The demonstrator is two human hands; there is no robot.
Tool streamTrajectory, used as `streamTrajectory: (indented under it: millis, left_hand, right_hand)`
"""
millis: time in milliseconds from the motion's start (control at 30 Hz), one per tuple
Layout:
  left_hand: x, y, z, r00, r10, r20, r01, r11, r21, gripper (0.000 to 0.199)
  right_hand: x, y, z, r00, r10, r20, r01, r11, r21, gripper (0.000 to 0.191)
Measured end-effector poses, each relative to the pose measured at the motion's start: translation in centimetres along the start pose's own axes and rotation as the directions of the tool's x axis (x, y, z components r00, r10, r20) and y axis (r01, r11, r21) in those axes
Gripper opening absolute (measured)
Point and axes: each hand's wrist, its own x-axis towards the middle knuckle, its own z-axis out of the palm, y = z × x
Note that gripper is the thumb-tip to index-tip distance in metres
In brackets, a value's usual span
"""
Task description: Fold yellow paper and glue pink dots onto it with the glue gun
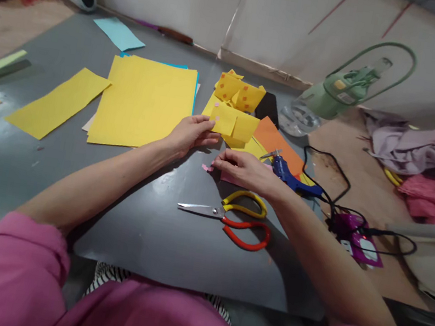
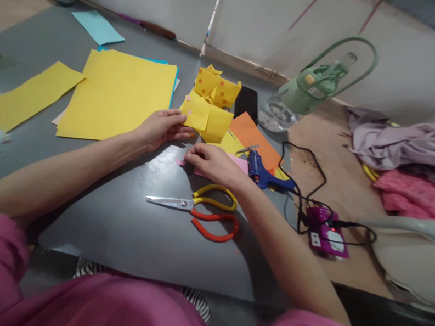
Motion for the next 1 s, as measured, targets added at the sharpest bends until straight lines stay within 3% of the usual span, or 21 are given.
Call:
streamTrajectory:
  millis: [133,233,333,400,467,600,1000]
  left_hand:
    - [-0.1,0.1,0.1,1.000,-0.003,0.000,0.003,1.000,0.003,0.010]
    - [-0.2,0.1,0.1,1.000,-0.014,-0.002,0.014,1.000,0.007,0.010]
    - [-0.2,0.1,0.2,1.000,-0.023,0.008,0.023,1.000,0.017,0.011]
    - [-0.3,0.0,0.2,1.000,-0.020,0.016,0.020,1.000,0.022,0.012]
    - [-0.3,-0.1,0.2,1.000,-0.010,0.024,0.009,1.000,0.030,0.011]
    - [-0.3,-0.2,0.2,1.000,0.002,0.031,-0.004,0.999,0.053,0.007]
    - [-0.4,-0.3,0.3,0.998,0.002,0.061,-0.007,0.996,0.085,0.011]
  right_hand:
    - [0.0,0.3,0.2,1.000,-0.008,-0.022,0.010,0.995,0.103,0.028]
    - [0.3,0.5,0.0,0.978,-0.054,-0.200,0.071,0.994,0.081,0.026]
    - [0.9,0.5,-0.5,0.878,-0.137,-0.458,0.113,0.990,-0.081,0.021]
    - [1.5,0.5,-0.9,0.807,-0.215,-0.550,0.110,0.970,-0.218,0.018]
    - [2.0,0.3,-1.2,0.782,-0.284,-0.555,0.102,0.937,-0.335,0.015]
    - [2.8,0.1,-1.3,0.801,-0.336,-0.496,0.076,0.878,-0.473,0.014]
    - [2.8,-0.4,-1.0,0.821,-0.332,-0.464,0.000,0.813,-0.582,0.014]
